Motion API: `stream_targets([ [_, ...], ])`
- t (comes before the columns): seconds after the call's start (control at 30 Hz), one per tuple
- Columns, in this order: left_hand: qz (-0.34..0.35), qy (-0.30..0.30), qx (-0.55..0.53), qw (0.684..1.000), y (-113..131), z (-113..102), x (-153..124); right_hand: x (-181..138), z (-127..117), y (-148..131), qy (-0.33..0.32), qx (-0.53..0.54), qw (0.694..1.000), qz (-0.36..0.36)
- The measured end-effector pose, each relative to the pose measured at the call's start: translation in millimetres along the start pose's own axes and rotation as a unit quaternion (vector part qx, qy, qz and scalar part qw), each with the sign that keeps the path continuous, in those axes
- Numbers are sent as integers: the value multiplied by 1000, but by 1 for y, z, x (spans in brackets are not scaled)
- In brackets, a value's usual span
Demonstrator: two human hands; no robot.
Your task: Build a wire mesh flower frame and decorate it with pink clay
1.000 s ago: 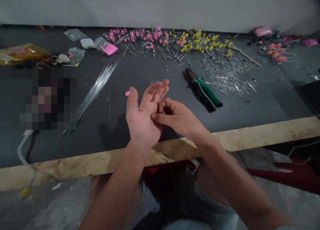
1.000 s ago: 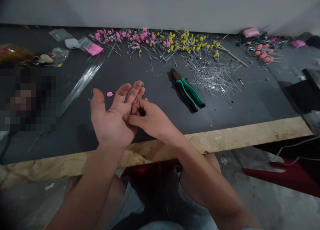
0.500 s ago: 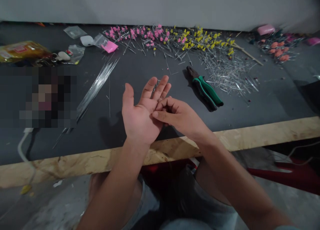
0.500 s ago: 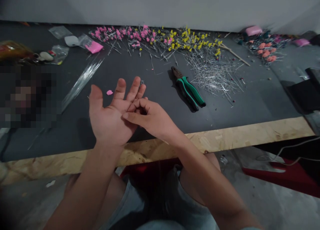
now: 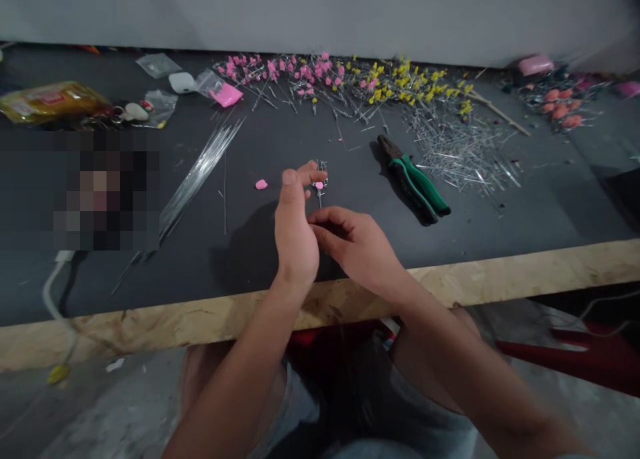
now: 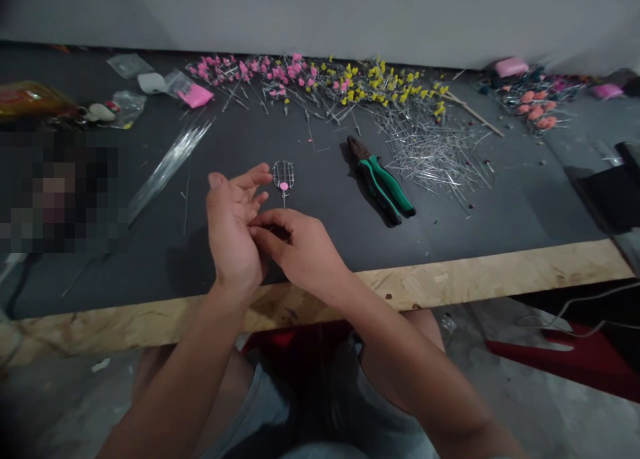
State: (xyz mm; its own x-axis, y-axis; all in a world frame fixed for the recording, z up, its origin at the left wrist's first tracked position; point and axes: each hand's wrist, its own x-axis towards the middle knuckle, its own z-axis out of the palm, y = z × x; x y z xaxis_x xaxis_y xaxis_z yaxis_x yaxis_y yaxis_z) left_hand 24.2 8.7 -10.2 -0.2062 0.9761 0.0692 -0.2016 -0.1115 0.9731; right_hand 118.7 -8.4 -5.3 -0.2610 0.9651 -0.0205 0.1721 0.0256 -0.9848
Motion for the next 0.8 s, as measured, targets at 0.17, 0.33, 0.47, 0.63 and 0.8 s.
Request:
stream_targets([
  [0.17,-25,14,-45,999,3,0,3,4,0,3,-20,37,999,15],
  [0.33,-112,-119,-150,975,12,-1,6,11,-6,11,-29,157,986,52],
  [0.47,-148,-171,-144,963,16,-2,6,12,-11,14,-56,159,983,67],
  [0.63,-168,-175,-208,948,16,-6,12,9,-6,9,1,117,991,65],
  [0.8,-178,-139,-256,940,13,-10,15,5,6,3,72,77,994,14],
])
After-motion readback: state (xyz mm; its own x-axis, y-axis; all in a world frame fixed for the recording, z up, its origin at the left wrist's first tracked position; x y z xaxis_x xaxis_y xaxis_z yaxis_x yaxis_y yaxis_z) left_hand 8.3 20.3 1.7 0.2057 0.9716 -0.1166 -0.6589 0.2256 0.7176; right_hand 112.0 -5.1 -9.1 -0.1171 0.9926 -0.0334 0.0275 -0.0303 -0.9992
